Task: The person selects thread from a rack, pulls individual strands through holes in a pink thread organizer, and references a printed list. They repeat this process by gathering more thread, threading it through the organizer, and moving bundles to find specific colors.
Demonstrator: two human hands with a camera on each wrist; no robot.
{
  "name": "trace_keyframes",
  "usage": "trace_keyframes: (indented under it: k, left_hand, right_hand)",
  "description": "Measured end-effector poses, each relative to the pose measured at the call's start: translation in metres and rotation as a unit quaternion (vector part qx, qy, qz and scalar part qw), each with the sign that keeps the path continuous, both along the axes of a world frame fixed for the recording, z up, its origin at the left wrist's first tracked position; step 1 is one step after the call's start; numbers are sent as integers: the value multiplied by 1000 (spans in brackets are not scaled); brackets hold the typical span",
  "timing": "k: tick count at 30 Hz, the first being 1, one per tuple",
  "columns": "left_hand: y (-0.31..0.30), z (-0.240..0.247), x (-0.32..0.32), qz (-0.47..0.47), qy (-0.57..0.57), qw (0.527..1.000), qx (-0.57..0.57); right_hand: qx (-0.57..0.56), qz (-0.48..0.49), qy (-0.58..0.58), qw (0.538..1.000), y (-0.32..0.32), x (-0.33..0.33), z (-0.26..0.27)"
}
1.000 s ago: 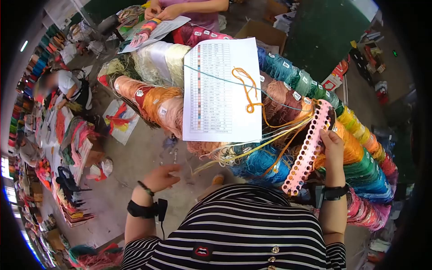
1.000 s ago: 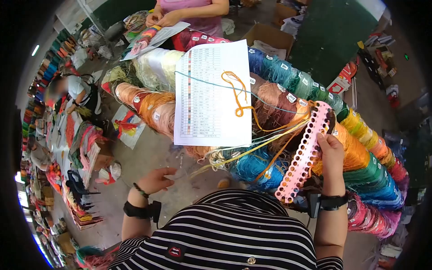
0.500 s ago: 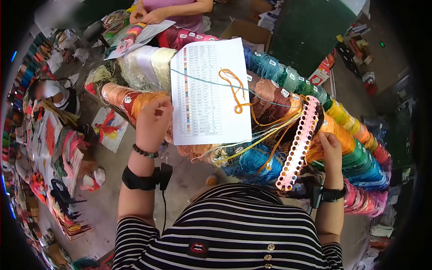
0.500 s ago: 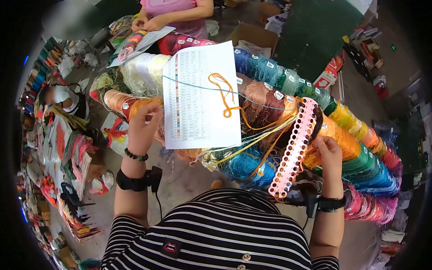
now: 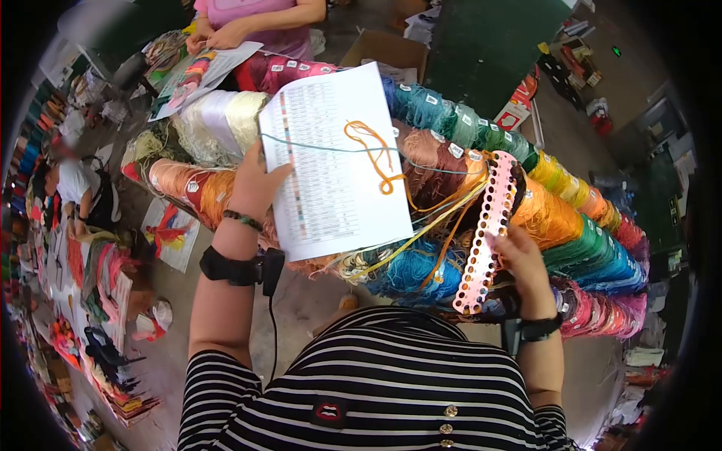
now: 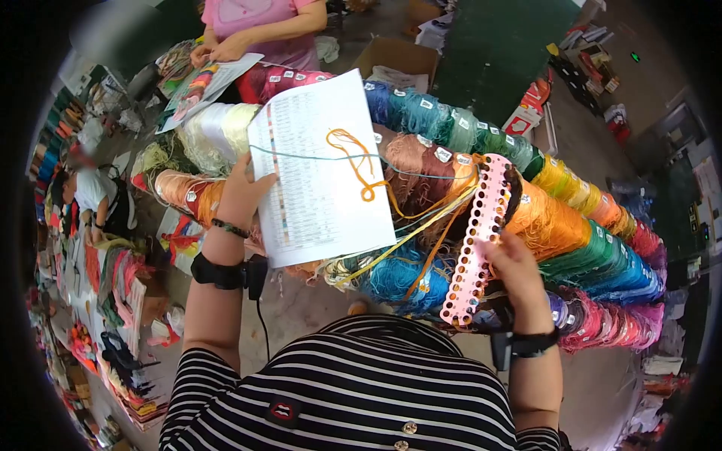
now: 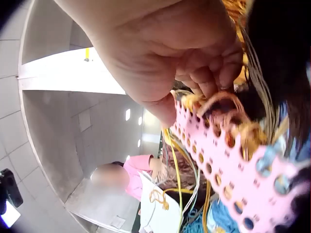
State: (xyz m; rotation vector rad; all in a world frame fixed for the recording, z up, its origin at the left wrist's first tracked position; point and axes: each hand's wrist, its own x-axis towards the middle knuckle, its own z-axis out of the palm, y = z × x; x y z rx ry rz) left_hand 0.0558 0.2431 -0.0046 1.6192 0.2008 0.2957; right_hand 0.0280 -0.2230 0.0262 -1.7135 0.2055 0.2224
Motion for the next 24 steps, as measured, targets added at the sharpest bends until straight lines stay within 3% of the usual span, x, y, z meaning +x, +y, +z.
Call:
trace_keyframes:
  k: [3,4,6,8,12,15,18,20,24]
  left_hand:
    - [-2,23,-10,-71,87,977,-179]
    - [-10,38,-16,-59,72,984,-155]
    - [-21,65,-24,-21,26,999,11]
    - [-38,92,-31,-62,-51,997,2]
    - [-85,137,-40,-102,-135,985,-44]
    - [-133,159,-42,-152,-166,967,-119]
    - [-196,171,-36,-192,-206,942,-181]
    - [-249,176,-30,-206,-197,938,-196]
    - [-317,117,2,-291,-100,926,-219]
  right_hand:
    - [74,53,26,996,-2,3,-12]
    - [110,34,-18,993,5,-3,6]
    - [88,-4,-85,992,-5,-13,49]
    - [27,-43,-146,988,-46,-20,85]
    - [23,-203,-274,940,-110,-30,172]
    - [8,-204,-345,916,-229,-32,216]
    - [51,-271,-381,882,-272,-45,251]
    - [56,-257,-367,892,-297,-58,255]
    - [14,-211,-353,911,-287,-73,225]
